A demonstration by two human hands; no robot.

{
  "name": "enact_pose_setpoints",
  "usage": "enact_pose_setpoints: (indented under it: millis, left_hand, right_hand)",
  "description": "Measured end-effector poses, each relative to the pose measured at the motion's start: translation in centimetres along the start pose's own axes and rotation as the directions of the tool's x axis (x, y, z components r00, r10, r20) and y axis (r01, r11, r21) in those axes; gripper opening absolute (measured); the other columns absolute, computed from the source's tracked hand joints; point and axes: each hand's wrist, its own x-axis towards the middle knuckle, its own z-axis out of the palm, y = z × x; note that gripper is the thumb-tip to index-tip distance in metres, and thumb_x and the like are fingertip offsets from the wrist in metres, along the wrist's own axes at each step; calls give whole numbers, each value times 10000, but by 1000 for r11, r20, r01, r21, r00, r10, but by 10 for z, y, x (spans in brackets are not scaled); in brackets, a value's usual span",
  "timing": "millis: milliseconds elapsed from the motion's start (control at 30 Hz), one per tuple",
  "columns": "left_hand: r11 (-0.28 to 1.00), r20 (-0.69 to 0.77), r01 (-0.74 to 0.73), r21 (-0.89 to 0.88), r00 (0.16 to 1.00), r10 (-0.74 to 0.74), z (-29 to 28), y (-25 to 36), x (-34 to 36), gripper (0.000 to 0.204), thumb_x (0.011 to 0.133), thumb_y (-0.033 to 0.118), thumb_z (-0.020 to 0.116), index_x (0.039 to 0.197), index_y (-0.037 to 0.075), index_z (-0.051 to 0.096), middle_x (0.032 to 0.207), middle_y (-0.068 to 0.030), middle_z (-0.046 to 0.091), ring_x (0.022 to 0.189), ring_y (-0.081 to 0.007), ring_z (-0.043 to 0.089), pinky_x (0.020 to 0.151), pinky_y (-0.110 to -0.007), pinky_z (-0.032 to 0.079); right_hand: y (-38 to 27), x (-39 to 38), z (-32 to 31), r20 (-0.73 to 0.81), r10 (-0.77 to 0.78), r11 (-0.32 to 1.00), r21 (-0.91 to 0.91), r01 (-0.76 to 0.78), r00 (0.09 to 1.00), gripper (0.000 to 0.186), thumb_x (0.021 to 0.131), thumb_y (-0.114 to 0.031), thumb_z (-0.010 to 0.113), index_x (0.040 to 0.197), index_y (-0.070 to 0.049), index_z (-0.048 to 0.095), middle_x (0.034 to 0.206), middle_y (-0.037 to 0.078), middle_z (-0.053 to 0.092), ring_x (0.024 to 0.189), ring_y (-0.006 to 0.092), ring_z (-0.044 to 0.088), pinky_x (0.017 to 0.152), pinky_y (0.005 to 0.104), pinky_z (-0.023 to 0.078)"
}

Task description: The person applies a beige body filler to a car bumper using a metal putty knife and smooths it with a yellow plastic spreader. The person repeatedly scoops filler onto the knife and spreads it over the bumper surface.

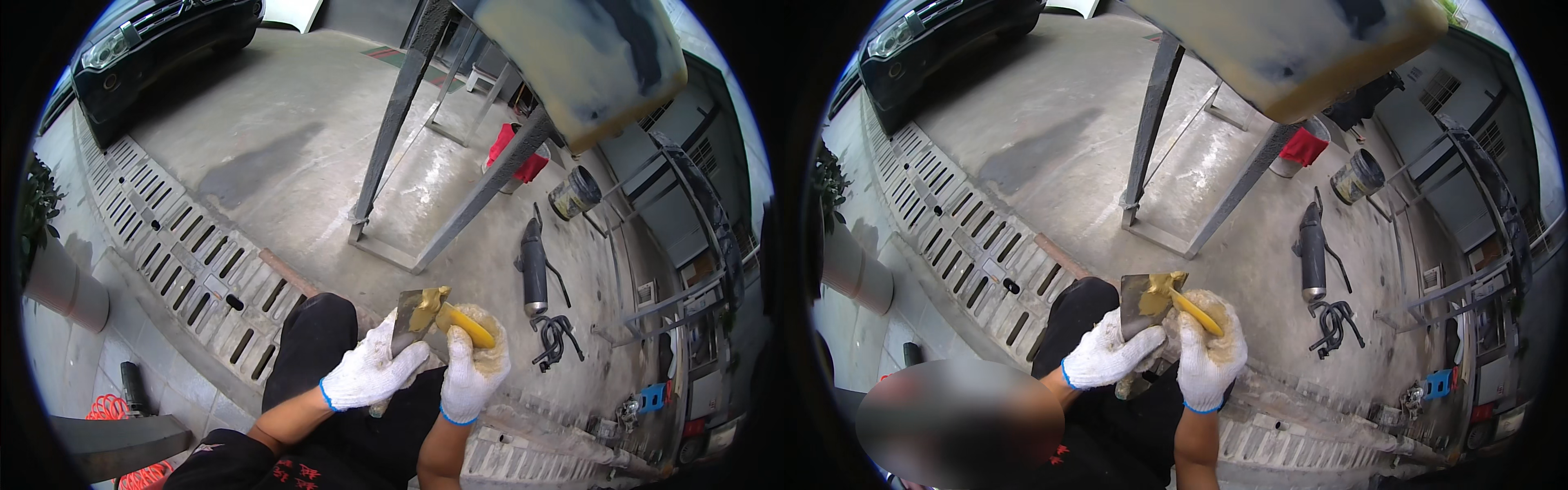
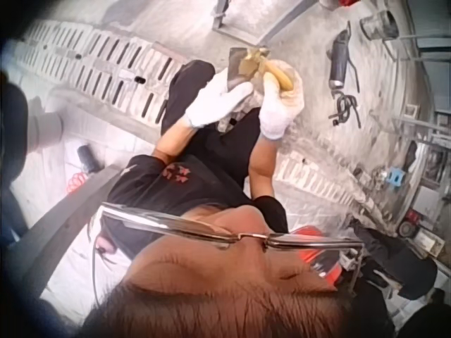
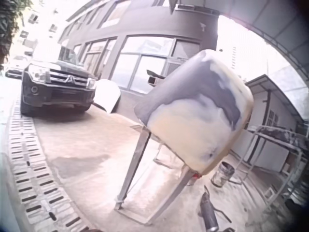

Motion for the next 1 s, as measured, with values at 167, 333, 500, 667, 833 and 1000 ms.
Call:
enact_pose_setpoints:
  millis: [167,333,500,667,833,1000]
  left_hand:
    - [995,4,41,86,999,-42,-6,-7,1,678,922,310,614,1447,-4,322,897,-151,669,722,-168,669,685,-327,531]
    - [978,-56,-82,191,994,94,-8,-28,7,720,916,336,614,1444,-40,300,884,-176,665,744,-204,677,708,-334,533]
    - [947,-133,-205,249,961,243,-6,-52,16,744,920,345,606,1418,-107,288,840,-166,662,723,-201,667,695,-330,530]
    - [981,-91,-170,96,980,179,-12,-39,11,726,925,333,602,1412,-109,294,811,-156,662,704,-186,661,679,-318,526]
    - [979,-90,-168,114,980,178,-16,-37,9,694,934,314,592,1406,-104,303,791,-141,655,682,-176,648,657,-320,520]
    - [983,-92,-134,126,985,146,-18,-33,8,683,937,305,589,1410,-96,302,796,-144,653,679,-180,647,659,-327,522]
  right_hand:
    - [6,1,3,27,-35,999,-36,36,999,298,834,75,630,1129,57,594,1094,138,648,995,196,626,929,325,495]
    - [14,2,4,74,-66,995,-74,71,995,294,839,77,629,1131,59,592,1091,137,647,998,194,623,926,325,495]
    - [12,3,12,67,-58,995,-76,63,996,247,829,70,650,1074,57,620,1056,124,652,945,178,626,857,307,516]
    - [14,3,13,123,-50,992,-112,64,991,283,834,71,637,1114,61,601,1086,134,649,992,192,622,919,321,493]
    - [17,2,18,122,-59,993,-98,71,991,282,831,73,636,1111,62,603,1088,139,649,990,195,623,920,318,489]
    - [18,3,22,76,-70,993,-86,76,995,289,824,74,632,1112,65,601,1082,146,652,989,201,626,927,324,488]
